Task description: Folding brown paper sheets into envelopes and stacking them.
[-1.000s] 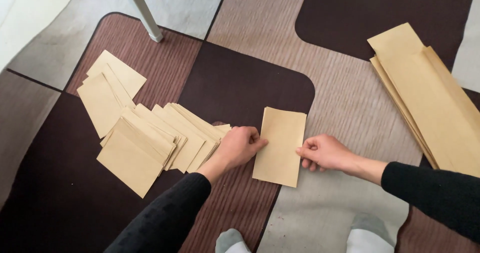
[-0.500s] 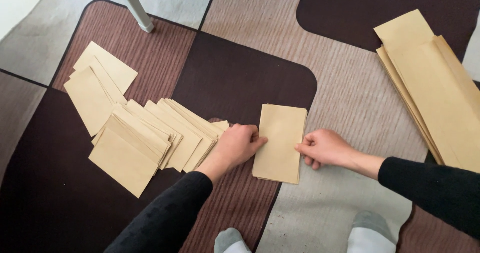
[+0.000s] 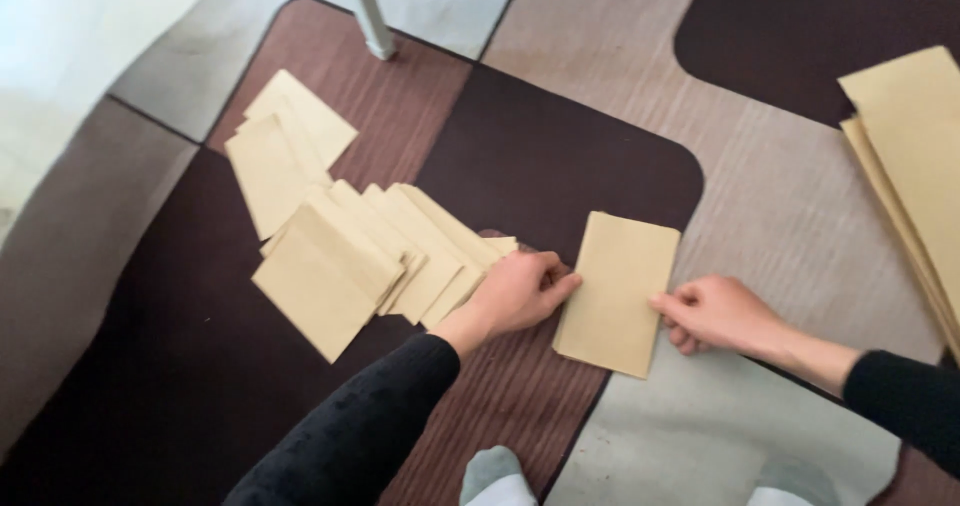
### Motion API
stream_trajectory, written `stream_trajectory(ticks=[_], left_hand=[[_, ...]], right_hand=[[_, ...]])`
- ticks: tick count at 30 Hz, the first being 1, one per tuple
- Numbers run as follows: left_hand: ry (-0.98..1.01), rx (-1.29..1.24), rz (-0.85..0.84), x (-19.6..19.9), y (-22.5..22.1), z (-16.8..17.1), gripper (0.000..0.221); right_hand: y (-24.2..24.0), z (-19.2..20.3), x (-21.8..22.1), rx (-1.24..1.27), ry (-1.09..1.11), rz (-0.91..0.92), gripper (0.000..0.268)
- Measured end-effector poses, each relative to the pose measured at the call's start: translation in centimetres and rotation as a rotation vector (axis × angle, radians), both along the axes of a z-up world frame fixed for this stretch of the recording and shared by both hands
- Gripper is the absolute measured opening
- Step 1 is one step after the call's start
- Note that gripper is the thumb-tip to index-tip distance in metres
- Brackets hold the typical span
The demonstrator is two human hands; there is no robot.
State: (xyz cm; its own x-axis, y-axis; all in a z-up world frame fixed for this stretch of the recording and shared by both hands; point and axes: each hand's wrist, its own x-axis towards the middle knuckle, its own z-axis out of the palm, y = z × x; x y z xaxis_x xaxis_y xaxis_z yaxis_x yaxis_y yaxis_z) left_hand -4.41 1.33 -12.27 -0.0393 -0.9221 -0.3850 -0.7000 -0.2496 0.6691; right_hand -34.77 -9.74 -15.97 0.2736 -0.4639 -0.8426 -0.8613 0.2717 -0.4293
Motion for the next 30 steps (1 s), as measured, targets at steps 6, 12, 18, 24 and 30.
stream_trajectory(ticks=[6,12,18,24,30], left_hand=[[-0.194,-0.401,0.027,4.8,5.1,2.0,0.018],[-0.678,-0.541,0.038,16.2,10.9,0.5,0.015],[-0.765,-0.096,0.284,20.5,16.7,-1.6,0.095],[-0.626,0.040,0.225,19.0,17.5,-2.0,0.143],[-0.517,-0.192,0.202,16.6,15.9,1.9,0.091]], right_hand=[[0.9,4.2,0.0,-0.121,-0.027,-0.075,0.047],[1.1,5.8,0.9,-0.135,-0.181,-0.187,0.041],[2.0,6.5,2.3,-0.140,-0.244,-0.169,0.037],[2.7,6.0,2.7,-0.094,-0.263,-0.164,0.037],[3.1,5.9,3.0,-0.058,-0.254,-0.144,0.037]])
